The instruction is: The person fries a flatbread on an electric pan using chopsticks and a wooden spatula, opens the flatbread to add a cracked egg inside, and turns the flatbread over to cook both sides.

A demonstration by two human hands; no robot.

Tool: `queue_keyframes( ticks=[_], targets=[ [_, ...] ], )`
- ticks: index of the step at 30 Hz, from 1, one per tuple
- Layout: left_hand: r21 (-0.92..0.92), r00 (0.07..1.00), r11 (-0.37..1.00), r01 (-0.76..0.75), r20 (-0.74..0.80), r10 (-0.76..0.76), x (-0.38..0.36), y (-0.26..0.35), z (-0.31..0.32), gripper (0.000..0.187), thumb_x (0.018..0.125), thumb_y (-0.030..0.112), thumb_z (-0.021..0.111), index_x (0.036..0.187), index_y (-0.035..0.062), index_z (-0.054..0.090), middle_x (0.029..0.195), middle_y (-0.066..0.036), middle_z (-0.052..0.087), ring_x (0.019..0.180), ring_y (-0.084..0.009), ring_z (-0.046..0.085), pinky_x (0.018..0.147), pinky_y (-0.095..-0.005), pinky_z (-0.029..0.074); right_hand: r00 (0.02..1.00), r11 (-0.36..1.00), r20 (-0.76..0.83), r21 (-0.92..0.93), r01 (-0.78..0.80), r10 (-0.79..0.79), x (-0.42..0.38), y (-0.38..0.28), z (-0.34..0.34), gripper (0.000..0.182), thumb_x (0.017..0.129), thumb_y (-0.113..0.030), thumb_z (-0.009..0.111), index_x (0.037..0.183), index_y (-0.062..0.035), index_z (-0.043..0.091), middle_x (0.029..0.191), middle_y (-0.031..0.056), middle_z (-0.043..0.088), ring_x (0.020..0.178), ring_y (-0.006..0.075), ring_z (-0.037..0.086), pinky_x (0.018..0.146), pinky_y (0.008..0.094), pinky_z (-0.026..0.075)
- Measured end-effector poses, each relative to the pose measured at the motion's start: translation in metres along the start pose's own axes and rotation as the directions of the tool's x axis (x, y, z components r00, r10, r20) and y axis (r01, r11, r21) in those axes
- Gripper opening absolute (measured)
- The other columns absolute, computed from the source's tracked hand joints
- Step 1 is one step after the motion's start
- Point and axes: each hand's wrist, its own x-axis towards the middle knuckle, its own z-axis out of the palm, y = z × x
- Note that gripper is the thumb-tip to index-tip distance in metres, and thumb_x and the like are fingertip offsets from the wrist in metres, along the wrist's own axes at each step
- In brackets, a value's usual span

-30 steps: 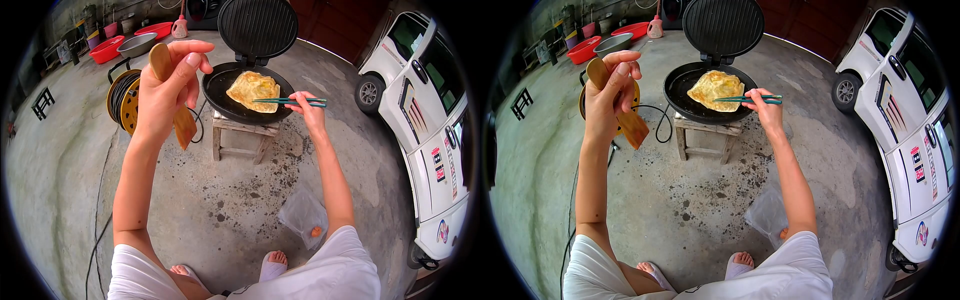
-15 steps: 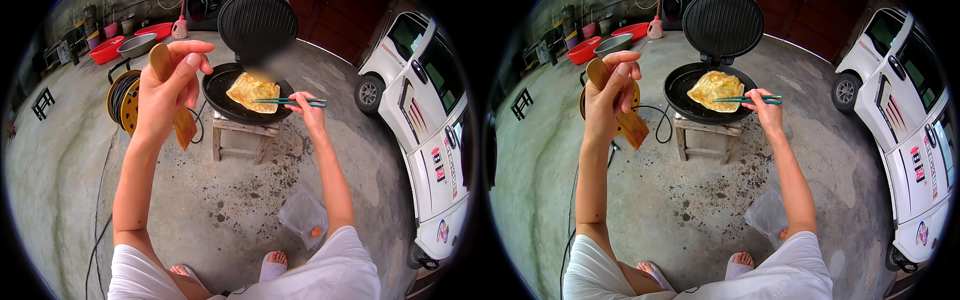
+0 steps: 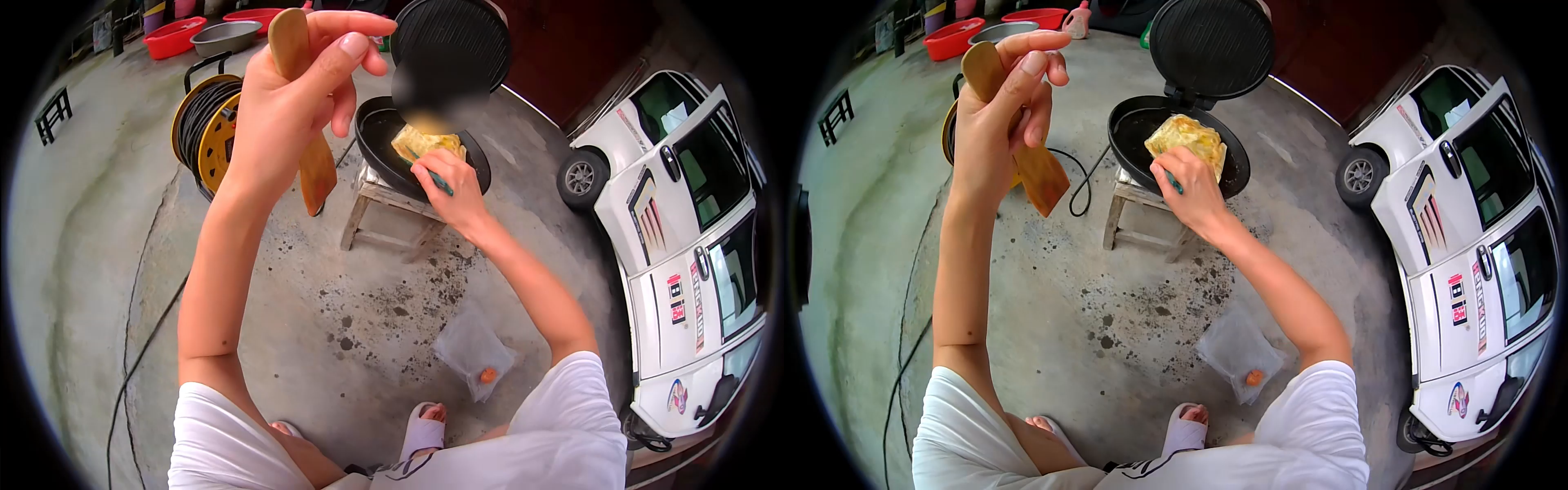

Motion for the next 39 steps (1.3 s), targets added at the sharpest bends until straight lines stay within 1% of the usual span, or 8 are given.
queue_keyframes(
  ticks=[8, 14, 16, 19, 23, 26, 33, 39],
  targets=[
    [-0.04, 0.993, 0.999, 0.026, -0.117, -0.03, -0.001, -0.003, -0.038, 0.027, 0.091, 0.022, 0.048, 0.107, 0.0037, 0.059, 0.082, 0.0, 0.057, 0.043, 0.001, 0.036, 0.038, -0.0141, 0.021, 0.976, 0.894, 0.192, -0.448, -0.004, 0.1, 0.042, 0.0, 0.058, 0.006, 0.073, -0.005, 0.06, 0.076, 0.0008, 0.06, 0.081, 0.0207, 0.058, 0.07, 0.0378, 0.059, 0.064, 0.0436, 0.048],
    [-0.061, 0.988, 0.998, 0.004, -0.156, -0.014, -0.004, 0.002, -0.053, 0.028, 0.091, 0.023, 0.048, 0.108, 0.0032, 0.058, 0.083, -0.001, 0.057, 0.044, 0.0011, 0.036, 0.039, -0.0145, 0.021, 0.985, 0.844, 0.012, -0.517, -0.14, 0.171, 0.089, 0.039, 0.067, 0.018, 0.076, -0.015, 0.061, 0.072, 0.0025, 0.064, 0.072, 0.024, 0.061, 0.071, 0.0377, 0.061, 0.066, 0.043, 0.051],
    [-0.088, 0.99, 0.996, -0.008, -0.142, -0.004, -0.004, 0.003, -0.058, 0.028, 0.091, 0.023, 0.048, 0.108, 0.0028, 0.058, 0.083, -0.001, 0.056, 0.044, 0.0012, 0.035, 0.039, -0.0146, 0.021, 0.927, 0.876, -0.172, -0.307, -0.371, 0.333, 0.1, 0.068, 0.047, 0.028, 0.079, -0.025, 0.06, 0.074, 0.002, 0.066, 0.072, 0.0234, 0.062, 0.071, 0.037, 0.062, 0.069, 0.0422, 0.049],
    [-0.082, 0.988, 0.997, -0.008, -0.152, -0.004, -0.005, 0.006, -0.061, 0.029, 0.091, 0.023, 0.048, 0.109, 0.0022, 0.058, 0.084, -0.001, 0.056, 0.044, 0.0013, 0.034, 0.04, -0.0147, 0.021, 0.62, 0.675, -0.27, 0.349, -0.65, 0.737, 0.094, 0.099, 0.008, 0.021, 0.081, -0.015, 0.062, 0.072, 0.0034, 0.064, 0.069, 0.0082, 0.066, 0.046, 0.0163, 0.061, 0.043, 0.0261, 0.049],
    [-0.078, 0.99, 0.997, 0.015, -0.139, -0.026, -0.005, 0.007, -0.06, 0.029, 0.091, 0.023, 0.048, 0.109, 0.0022, 0.057, 0.083, -0.001, 0.056, 0.044, 0.0016, 0.034, 0.039, -0.0149, 0.021, 0.432, 0.42, -0.169, 0.689, -0.59, 0.886, 0.053, 0.139, -0.027, 0.026, 0.087, -0.014, 0.056, 0.096, 0.0092, 0.053, 0.09, 0.0154, 0.063, 0.058, 0.0315, 0.065, 0.047, 0.0267, 0.056],
    [-0.082, 0.99, 0.996, 0.024, -0.134, -0.035, -0.005, 0.005, -0.058, 0.028, 0.091, 0.022, 0.048, 0.109, 0.0021, 0.057, 0.083, 0.0, 0.056, 0.044, 0.0015, 0.034, 0.039, -0.015, 0.021, 0.296, 0.315, -0.195, 0.84, -0.441, 0.935, 0.025, 0.153, -0.035, 0.026, 0.089, -0.016, 0.055, 0.098, 0.0077, 0.049, 0.094, 0.0161, 0.061, 0.064, 0.0369, 0.064, 0.051, 0.029, 0.058],
    [-0.089, 0.992, 0.995, 0.046, -0.11, -0.056, -0.005, -0.002, -0.053, 0.028, 0.091, 0.021, 0.048, 0.109, 0.0015, 0.057, 0.084, -0.001, 0.056, 0.044, 0.0012, 0.034, 0.04, -0.0149, 0.021, 0.294, 0.142, -0.141, 0.99, 0.018, 0.945, 0.004, 0.173, -0.043, 0.027, 0.09, -0.015, 0.052, 0.108, 0.0043, 0.046, 0.104, 0.0159, 0.057, 0.082, 0.0456, 0.061, 0.061, 0.0329, 0.06],
    [-0.102, 0.996, 0.994, 0.037, -0.078, -0.045, -0.005, -0.008, -0.048, 0.028, 0.091, 0.021, 0.048, 0.11, 0.0013, 0.056, 0.084, -0.001, 0.056, 0.045, 0.0008, 0.034, 0.041, -0.0146, 0.023, 0.2, 0.411, -0.387, 0.907, -0.094, 0.9, -0.001, 0.134, -0.025, 0.027, 0.09, -0.018, 0.053, 0.104, 0.0053, 0.048, 0.1, 0.0157, 0.058, 0.077, 0.0416, 0.063, 0.062, 0.0294, 0.059]
  ],
)
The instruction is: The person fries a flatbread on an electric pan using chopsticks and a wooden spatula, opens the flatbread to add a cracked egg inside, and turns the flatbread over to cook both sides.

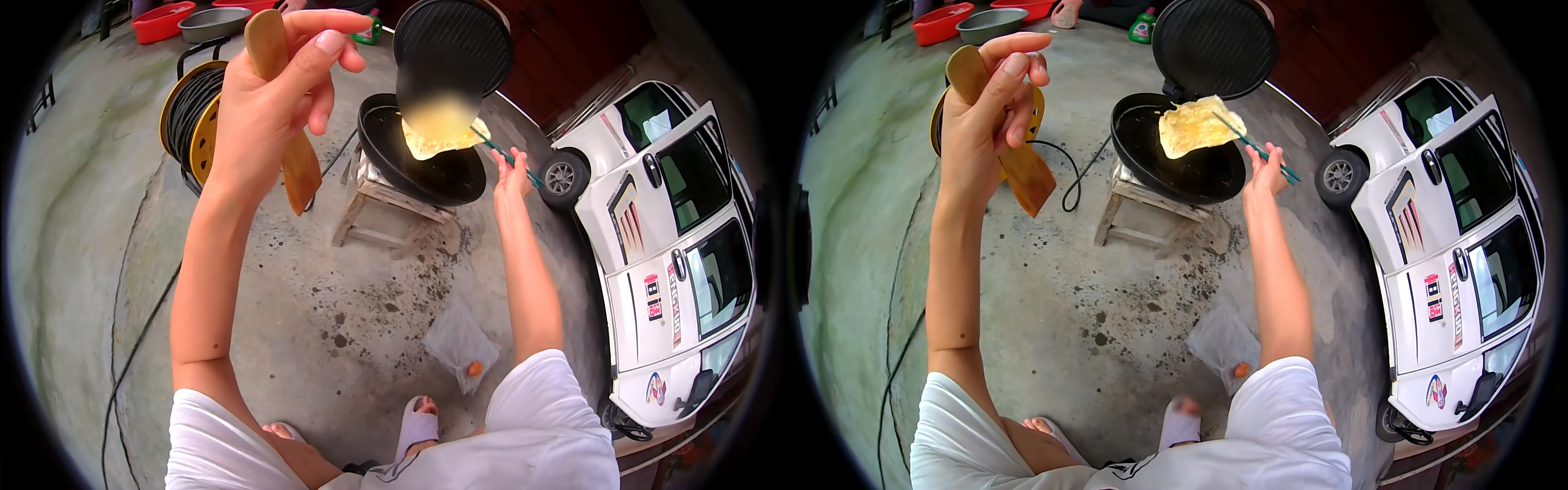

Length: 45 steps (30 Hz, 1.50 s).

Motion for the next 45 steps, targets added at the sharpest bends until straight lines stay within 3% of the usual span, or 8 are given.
queue_keyframes(
  ticks=[1, 14, 17, 20, 24, 35, 40, 45],
  targets=[
    [-0.002, 1.0, 1.0, 0.001, 0.005, -0.001, 0.0, 0.0, 0.0, 0.029, 0.091, 0.021, 0.048, 0.11, 0.0012, 0.056, 0.084, -0.001, 0.056, 0.045, 0.0007, 0.034, 0.042, -0.0145, 0.024, 1.0, 0.999, 0.026, -0.052, 0.001, 0.001, -0.004, 0.001, -0.011, 0.028, 0.089, -0.017, 0.054, 0.103, 0.0074, 0.049, 0.097, 0.017, 0.059, 0.069, 0.0337, 0.064, 0.061, 0.0303, 0.058],
    [0.065, 0.999, 0.998, 0.023, -0.049, -0.02, 0.0, -0.013, -0.001, 0.029, 0.091, 0.023, 0.048, 0.109, 0.0013, 0.057, 0.084, -0.001, 0.055, 0.045, 0.0004, 0.034, 0.043, -0.0146, 0.025, 0.953, 0.882, 0.243, -0.469, -0.046, 0.179, -0.057, -0.108, -0.078, 0.031, 0.093, -0.023, 0.046, 0.101, 0.0061, 0.052, 0.092, 0.0172, 0.06, 0.084, 0.028, 0.064, 0.076, 0.0268, 0.054],
    [0.065, 0.998, 0.998, 0.019, -0.068, -0.015, 0.001, -0.016, -0.003, 0.03, 0.091, 0.023, 0.048, 0.11, 0.0012, 0.056, 0.084, -0.001, 0.055, 0.045, 0.0005, 0.033, 0.043, -0.0145, 0.025, 0.922, 0.867, 0.385, -0.444, 0.227, -0.045, -0.055, -0.137, -0.059, 0.03, 0.094, -0.024, 0.046, 0.096, 0.0049, 0.055, 0.092, 0.0156, 0.06, 0.082, 0.025, 0.065, 0.075, 0.0242, 0.053],
    [0.053, 0.999, 0.999, 0.009, -0.043, -0.006, 0.002, -0.012, 0.005, 0.029, 0.091, 0.023, 0.048, 0.11, 0.001, 0.056, 0.084, -0.001, 0.055, 0.045, 0.0006, 0.033, 0.044, -0.014, 0.026, 0.878, 0.788, 0.476, -0.562, 0.252, 0.058, -0.046, -0.124, -0.043, 0.03, 0.093, -0.025, 0.048, 0.094, 0.003, 0.058, 0.093, 0.0138, 0.061, 0.083, 0.0234, 0.065, 0.073, 0.0222, 0.051],
    [0.034, 1.0, 0.999, -0.027, -0.009, 0.027, 0.002, -0.007, 0.011, 0.03, 0.091, 0.022, 0.048, 0.11, 0.0009, 0.056, 0.084, -0.001, 0.055, 0.044, 0.0006, 0.032, 0.044, -0.0135, 0.026, 0.859, 0.707, 0.422, -0.699, 0.105, 0.29, -0.036, -0.108, -0.052, 0.021, 0.089, -0.017, 0.054, 0.094, 0.0023, 0.06, 0.093, 0.0107, 0.061, 0.081, 0.0203, 0.065, 0.072, 0.0214, 0.051],
    [0.068, 1.0, 0.998, -0.004, -0.004, 0.005, 0.0, 0.0, 0.017, 0.03, 0.091, 0.024, 0.048, 0.11, 0.0017, 0.056, 0.084, -0.001, 0.054, 0.044, 0.0007, 0.032, 0.045, -0.0135, 0.025, 0.824, 0.738, 0.48, -0.664, 0.116, 0.302, -0.052, -0.074, -0.018, 0.016, 0.085, -0.007, 0.053, 0.089, 0.0051, 0.063, 0.089, 0.0126, 0.063, 0.069, 0.0177, 0.066, 0.062, 0.0212, 0.053],
    [0.079, 1.0, 0.997, -0.005, -0.021, 0.006, 0.0, -0.002, 0.007, 0.029, 0.091, 0.023, 0.048, 0.11, 0.0018, 0.057, 0.084, -0.001, 0.054, 0.045, 0.0006, 0.032, 0.045, -0.0135, 0.026, 0.81, 0.614, 0.533, -0.731, 0.296, 0.244, -0.046, -0.114, 0.0, 0.022, 0.085, -0.014, 0.056, 0.084, 0.0066, 0.064, 0.075, 0.0128, 0.065, 0.059, 0.0182, 0.065, 0.053, 0.0225, 0.053],
    [0.096, 1.0, 0.995, 0.0, -0.018, 0.001, 0.001, -0.002, 0.01, 0.03, 0.091, 0.024, 0.049, 0.11, 0.0011, 0.056, 0.084, -0.001, 0.054, 0.045, 0.0005, 0.032, 0.046, -0.0132, 0.026, 0.806, 0.609, 0.484, -0.766, 0.203, 0.341, -0.04, -0.107, -0.001, 0.021, 0.082, -0.013, 0.056, 0.081, 0.0068, 0.063, 0.074, 0.0128, 0.064, 0.056, 0.0201, 0.065, 0.052, 0.0238, 0.053]
  ],
)
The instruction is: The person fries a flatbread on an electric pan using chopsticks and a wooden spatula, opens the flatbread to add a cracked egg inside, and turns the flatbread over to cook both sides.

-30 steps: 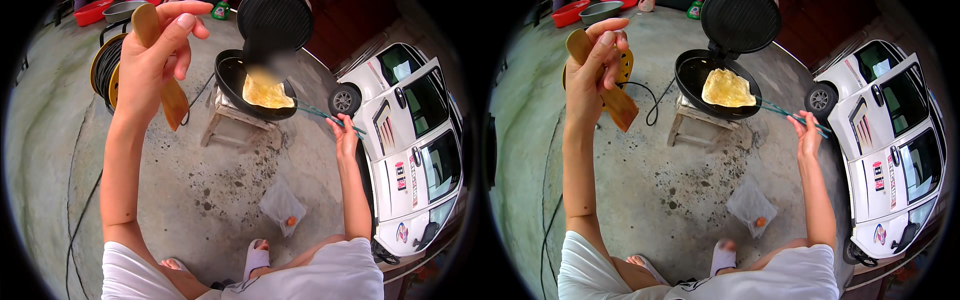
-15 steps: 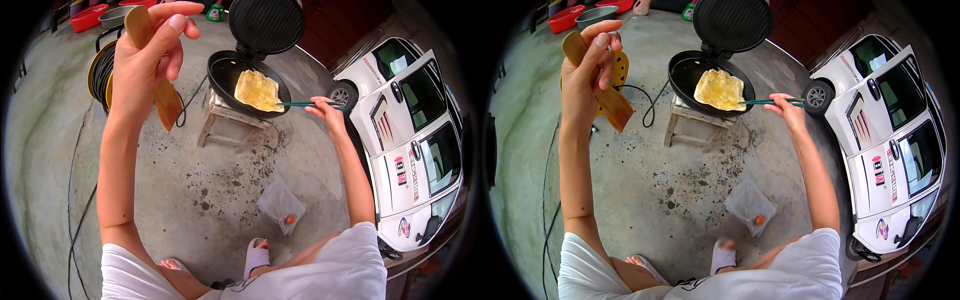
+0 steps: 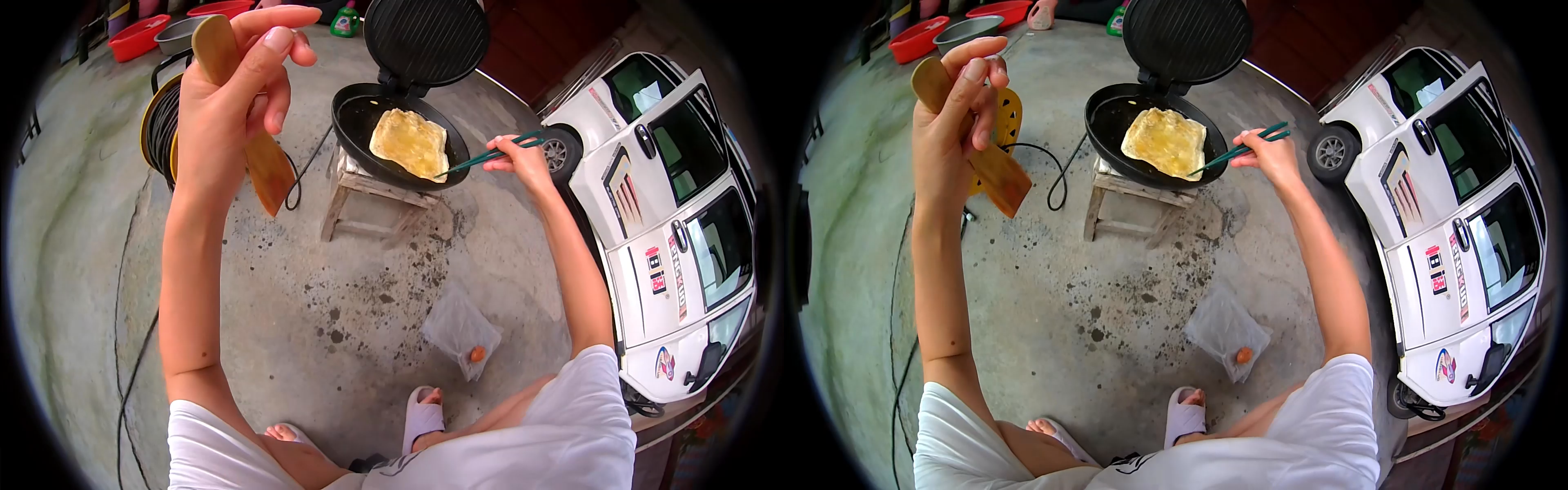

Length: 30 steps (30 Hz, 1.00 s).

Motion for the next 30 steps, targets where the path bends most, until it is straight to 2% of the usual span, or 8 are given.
queue_keyframes(
  ticks=[4, 7, 11, 15, 19, 23, 25, 30],
  targets=[
    [-0.021, 1.0, 1.0, 0.0, 0.009, 0.001, -0.001, 0.0, 0.002, 0.03, 0.091, 0.024, 0.049, 0.109, 0.0009, 0.056, 0.085, -0.001, 0.054, 0.045, 0.0005, 0.032, 0.046, -0.0132, 0.027, 1.0, 0.998, 0.0, -0.058, -0.004, 0.004, 0.0, -0.007, 0.008, 0.021, 0.082, -0.014, 0.056, 0.081, 0.0065, 0.063, 0.075, 0.0129, 0.064, 0.057, 0.02, 0.065, 0.053, 0.0244, 0.053],
    [-0.024, 1.0, 1.0, 0.016, -0.008, -0.016, -0.003, -0.002, 0.002, 0.029, 0.091, 0.023, 0.049, 0.109, 0.0009, 0.056, 0.084, -0.001, 0.054, 0.045, 0.0005, 0.032, 0.046, -0.0132, 0.027, 0.997, 0.995, -0.016, 0.061, 0.077, -0.076, 0.002, -0.016, 0.001, 0.021, 0.082, -0.014, 0.056, 0.082, 0.0061, 0.063, 0.077, 0.0129, 0.065, 0.058, 0.0196, 0.065, 0.055, 0.0247, 0.053],
    [-0.006, 0.999, 1.0, 0.024, 0.046, -0.024, -0.003, 0.0, 0.004, 0.029, 0.091, 0.023, 0.049, 0.109, 0.0011, 0.056, 0.084, -0.001, 0.054, 0.044, 0.0004, 0.032, 0.046, -0.0132, 0.026, 0.992, 0.995, -0.092, -0.054, 0.085, -0.09, 0.018, 0.01, 0.005, 0.021, 0.083, -0.014, 0.055, 0.081, 0.0064, 0.063, 0.077, 0.0125, 0.064, 0.058, 0.0191, 0.065, 0.055, 0.0249, 0.053],
    [-0.018, 0.999, 0.999, 0.037, 0.03, -0.036, -0.003, -0.001, 0.002, 0.029, 0.091, 0.023, 0.049, 0.109, 0.0011, 0.056, 0.084, -0.001, 0.054, 0.044, 0.0003, 0.031, 0.046, -0.0133, 0.026, 0.999, 0.995, -0.034, -0.102, 0.011, -0.014, 0.022, 0.017, 0.002, 0.019, 0.082, -0.011, 0.055, 0.08, 0.0059, 0.063, 0.074, 0.0123, 0.064, 0.056, 0.0183, 0.065, 0.053, 0.0252, 0.053],
    [0.0, 0.999, 0.999, 0.046, 0.026, -0.046, -0.002, -0.003, 0.0, 0.029, 0.091, 0.023, 0.048, 0.109, 0.0012, 0.056, 0.083, -0.001, 0.054, 0.044, 0.0002, 0.031, 0.046, -0.0135, 0.026, 0.988, 0.974, -0.078, -0.194, 0.118, -0.135, 0.029, -0.009, 0.003, 0.019, 0.083, -0.014, 0.057, 0.08, 0.0036, 0.064, 0.073, 0.0118, 0.065, 0.056, 0.0179, 0.065, 0.054, 0.0247, 0.053],
    [-0.053, 0.999, 0.998, 0.021, 0.029, -0.02, -0.001, -0.006, 0.005, 0.024, 0.09, 0.022, 0.051, 0.105, 0.0052, 0.061, 0.08, 0.001, 0.059, 0.046, 0.0007, 0.04, 0.042, -0.0136, 0.024, 0.958, 0.951, 0.086, 0.174, 0.256, -0.274, 0.046, -0.007, 0.052, 0.022, 0.084, -0.017, 0.057, 0.083, 0.0035, 0.065, 0.075, 0.0101, 0.066, 0.063, 0.0151, 0.066, 0.056, 0.0231, 0.051],
    [-0.06, 0.999, 0.998, 0.009, 0.044, -0.006, -0.001, -0.006, 0.006, 0.024, 0.09, 0.022, 0.051, 0.105, 0.0054, 0.061, 0.08, 0.001, 0.059, 0.046, 0.0007, 0.04, 0.042, -0.0135, 0.024, 0.95, 0.96, 0.15, 0.103, 0.261, -0.274, 0.06, 0.012, 0.075, 0.022, 0.084, -0.017, 0.057, 0.084, 0.0026, 0.066, 0.075, 0.0098, 0.066, 0.064, 0.0149, 0.066, 0.058, 0.0226, 0.051],
    [-0.028, 0.999, 0.999, 0.014, 0.033, -0.013, -0.003, -0.002, 0.001, 0.025, 0.091, 0.022, 0.05, 0.106, 0.0044, 0.059, 0.081, 0.001, 0.057, 0.046, 0.0007, 0.037, 0.042, -0.0137, 0.024, 0.951, 0.951, -0.029, -0.047, 0.307, -0.308, 0.071, 0.021, 0.09, 0.021, 0.082, -0.017, 0.059, 0.082, 0.0023, 0.066, 0.074, 0.0101, 0.067, 0.063, 0.0161, 0.066, 0.058, 0.0234, 0.051]
  ],
)
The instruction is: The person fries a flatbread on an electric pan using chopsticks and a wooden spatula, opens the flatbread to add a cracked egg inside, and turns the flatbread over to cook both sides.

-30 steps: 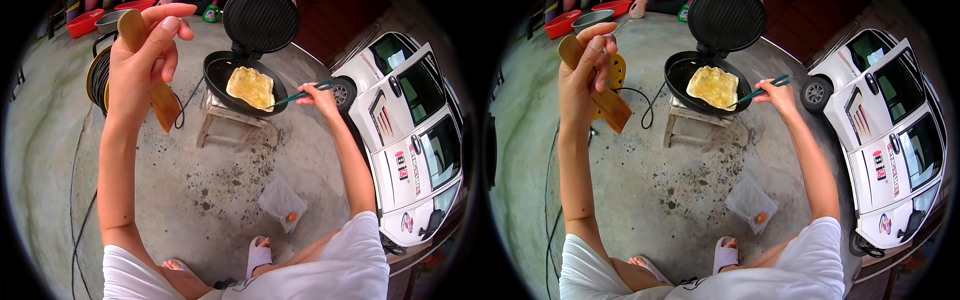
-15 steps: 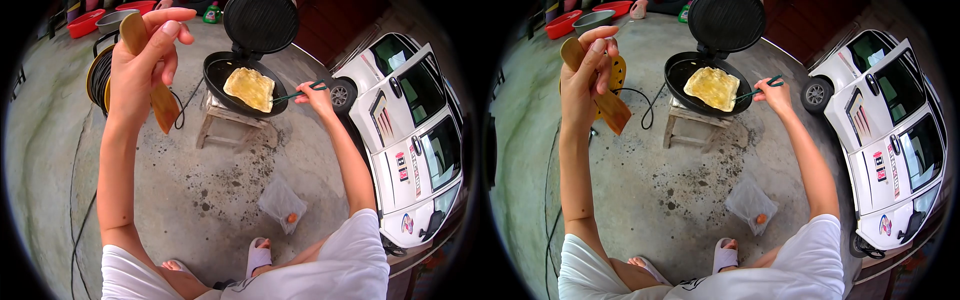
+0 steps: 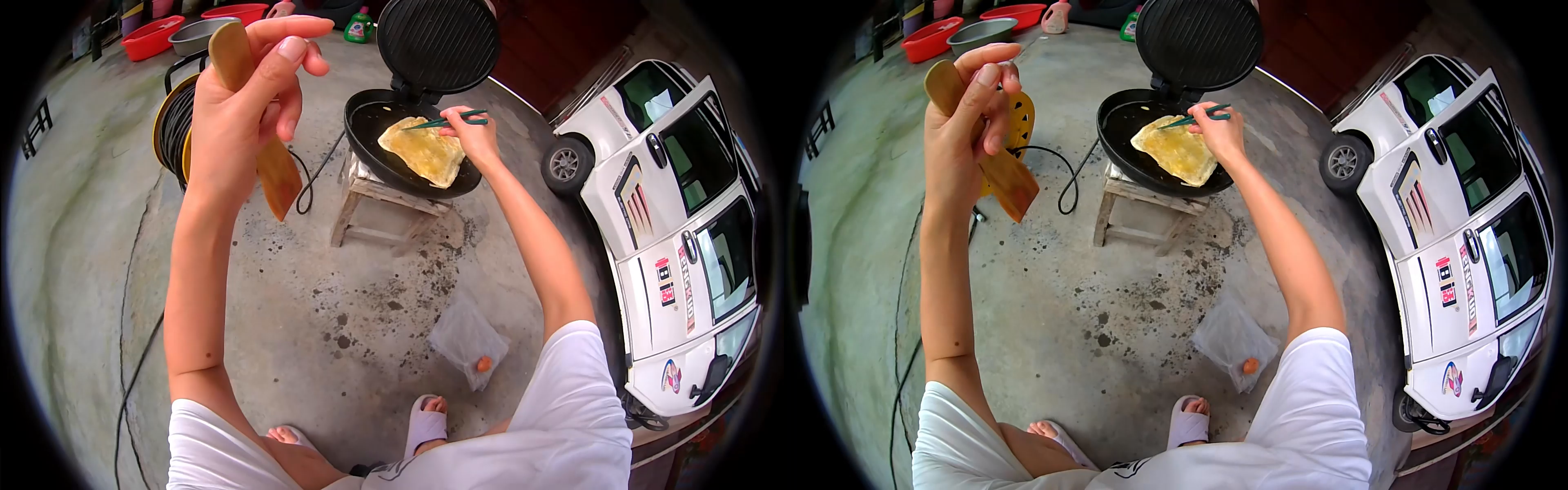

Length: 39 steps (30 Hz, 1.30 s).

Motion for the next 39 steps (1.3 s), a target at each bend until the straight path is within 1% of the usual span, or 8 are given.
queue_keyframes(
  ticks=[5, 7, 13, 17, 21, 31, 35, 39],
  targets=[
    [0.027, 1.0, 1.0, -0.002, 0.016, 0.001, 0.001, 0.0, -0.003, 0.028, 0.092, 0.022, 0.048, 0.109, 0.0019, 0.056, 0.084, 0.0, 0.054, 0.045, 0.0007, 0.032, 0.043, -0.0143, 0.024, 0.992, 1.0, -0.128, -0.005, -0.005, 0.005, 0.003, -0.007, -0.029, 0.02, 0.081, -0.016, 0.059, 0.08, 0.0025, 0.066, 0.071, 0.0095, 0.066, 0.062, 0.0165, 0.067, 0.056, 0.0246, 0.05],
    [0.031, 1.0, 0.999, 0.011, 0.003, -0.011, 0.0, 0.0, -0.001, 0.028, 0.092, 0.022, 0.048, 0.109, 0.0019, 0.056, 0.084, 0.0, 0.054, 0.045, 0.0007, 0.032, 0.043, -0.0142, 0.024, 0.991, 0.98, -0.11, -0.176, -0.096, 0.078, 0.0, 0.0, -0.052, 0.019, 0.081, -0.015, 0.058, 0.078, 0.0029, 0.065, 0.071, 0.0096, 0.066, 0.061, 0.0161, 0.066, 0.057, 0.0249, 0.051],
    [0.01, 1.0, 1.0, 0.013, 0.008, -0.013, 0.001, -0.004, 0.002, 0.028, 0.092, 0.022, 0.048, 0.109, 0.0015, 0.056, 0.083, -0.001, 0.054, 0.045, 0.0006, 0.032, 0.043, -0.0142, 0.024, 0.973, 0.973, 0.027, -0.031, -0.229, 0.23, -0.021, 0.011, -0.079, 0.018, 0.081, -0.012, 0.057, 0.079, 0.0026, 0.065, 0.072, 0.0098, 0.066, 0.06, 0.0155, 0.066, 0.057, 0.0236, 0.052],
    [0.013, 1.0, 1.0, 0.004, 0.01, -0.004, 0.002, -0.004, 0.004, 0.028, 0.092, 0.022, 0.048, 0.109, 0.0015, 0.056, 0.084, -0.001, 0.054, 0.045, 0.0005, 0.032, 0.043, -0.0141, 0.025, 0.987, 0.994, -0.136, -0.044, -0.095, 0.088, -0.02, 0.004, -0.084, 0.017, 0.082, -0.011, 0.056, 0.082, 0.0017, 0.066, 0.073, 0.0105, 0.066, 0.06, 0.016, 0.066, 0.055, 0.023, 0.05],
    [0.004, 1.0, 1.0, -0.02, 0.004, 0.02, 0.003, -0.001, 0.011, 0.027, 0.092, 0.021, 0.048, 0.109, 0.0018, 0.057, 0.083, -0.001, 0.055, 0.045, 0.0003, 0.033, 0.043, -0.0141, 0.025, 0.976, 0.941, -0.191, -0.297, -0.163, 0.109, -0.024, 0.027, -0.086, 0.019, 0.082, -0.013, 0.055, 0.081, 0.0014, 0.067, 0.073, 0.0103, 0.067, 0.06, 0.0168, 0.067, 0.057, 0.0249, 0.05],
    [0.108, 0.996, 0.993, -0.045, 0.086, 0.036, 0.0, 0.01, 0.054, 0.026, 0.092, 0.021, 0.048, 0.108, 0.0025, 0.058, 0.083, -0.001, 0.055, 0.044, 0.0003, 0.033, 0.042, -0.0144, 0.023, 0.954, 0.984, -0.283, 0.171, -0.047, 0.094, -0.022, 0.041, -0.094, 0.021, 0.087, -0.017, 0.054, 0.087, 0.0013, 0.066, 0.078, 0.009, 0.066, 0.062, 0.0165, 0.066, 0.059, 0.0225, 0.051],
    [0.126, 0.99, 0.991, -0.056, 0.135, 0.039, 0.001, 0.005, 0.082, 0.025, 0.091, 0.02, 0.048, 0.107, 0.0022, 0.058, 0.082, -0.002, 0.055, 0.043, 0.0002, 0.033, 0.041, -0.0146, 0.023, 0.996, 0.844, 0.073, 0.529, -0.09, 0.06, -0.034, 0.03, -0.061, 0.022, 0.089, -0.015, 0.053, 0.091, 0.0044, 0.063, 0.086, 0.0109, 0.064, 0.068, 0.0189, 0.066, 0.062, 0.0225, 0.054],
    [0.074, 0.989, 0.996, -0.052, 0.143, 0.041, 0.0, 0.002, 0.104, 0.022, 0.091, 0.019, 0.051, 0.103, 0.0037, 0.061, 0.077, -0.001, 0.06, 0.043, -0.0004, 0.041, 0.039, -0.014, 0.024, 0.982, 0.833, 0.168, 0.529, -0.161, 0.083, -0.052, 0.034, -0.045, 0.02, 0.088, -0.014, 0.054, 0.089, 0.0041, 0.063, 0.087, 0.0111, 0.064, 0.067, 0.0188, 0.066, 0.061, 0.0223, 0.053]
  ],
)
